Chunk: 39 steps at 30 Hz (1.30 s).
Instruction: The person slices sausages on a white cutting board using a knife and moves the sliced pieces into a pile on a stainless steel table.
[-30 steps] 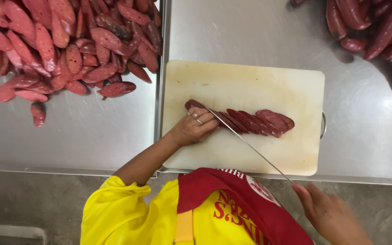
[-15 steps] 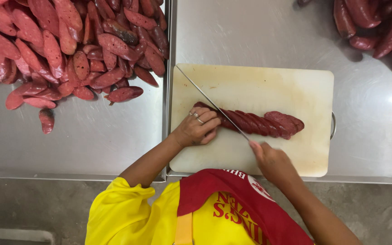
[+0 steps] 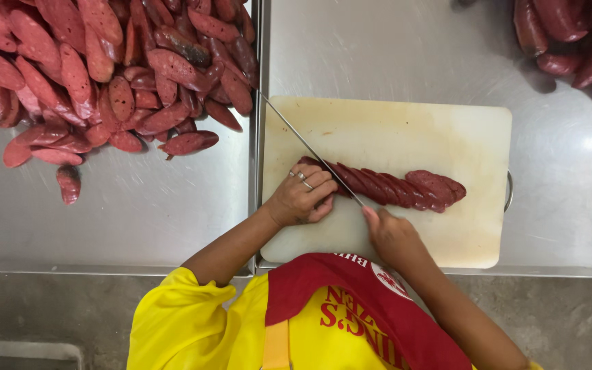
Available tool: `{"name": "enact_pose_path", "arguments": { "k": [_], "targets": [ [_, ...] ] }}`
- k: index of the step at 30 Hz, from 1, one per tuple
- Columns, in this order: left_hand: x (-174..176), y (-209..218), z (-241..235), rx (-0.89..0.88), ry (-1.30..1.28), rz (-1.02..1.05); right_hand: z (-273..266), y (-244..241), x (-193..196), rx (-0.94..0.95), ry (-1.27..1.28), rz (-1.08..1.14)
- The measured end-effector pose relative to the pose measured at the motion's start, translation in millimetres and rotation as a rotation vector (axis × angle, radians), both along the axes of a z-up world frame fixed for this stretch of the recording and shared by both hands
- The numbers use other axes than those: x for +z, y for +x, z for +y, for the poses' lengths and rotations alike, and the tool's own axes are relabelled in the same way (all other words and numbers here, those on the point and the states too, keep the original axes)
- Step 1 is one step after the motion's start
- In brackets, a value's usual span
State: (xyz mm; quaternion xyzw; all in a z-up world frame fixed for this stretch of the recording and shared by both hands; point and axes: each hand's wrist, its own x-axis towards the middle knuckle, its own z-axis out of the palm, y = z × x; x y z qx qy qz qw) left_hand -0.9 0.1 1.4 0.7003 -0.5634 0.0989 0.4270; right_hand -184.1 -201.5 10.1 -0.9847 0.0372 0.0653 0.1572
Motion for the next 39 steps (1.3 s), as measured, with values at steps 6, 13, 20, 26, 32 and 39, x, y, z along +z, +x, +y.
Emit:
{"name": "enact_pose_path", "arguments": {
  "k": [6,13,20,26,32,39],
  "targets": [
    [-1.6,-2.8,2.2,0.182,-0.089,0.024,-8.9,-0.2,22.3,0.089,0.070,0.052],
    [-0.2,-2.4,2.3,0.209,-0.068,0.033,-20.0,-136.3,76.0,-0.554,-0.014,0.467],
    [-0.3,-2.3,3.0,0.194,-0.033,0.051,11.3,-14.4,11.7,-0.172,0.068,0.149],
    [-0.5,-9.4,3.5,0.242,-0.086,0.061,23.9,49.4,2.0,-0.273,0.240,0.110],
    [-2.3,-7.8,4.2,0.317,-0.092,0.116,-5.7,-65.5,50.8,0.031,-0.005,0.083],
    [-6.0,-6.6,3.8,0.319,-0.065,0.089,20.7,-13.2,48.4,-0.280,0.265,0.205]
  ]
}}
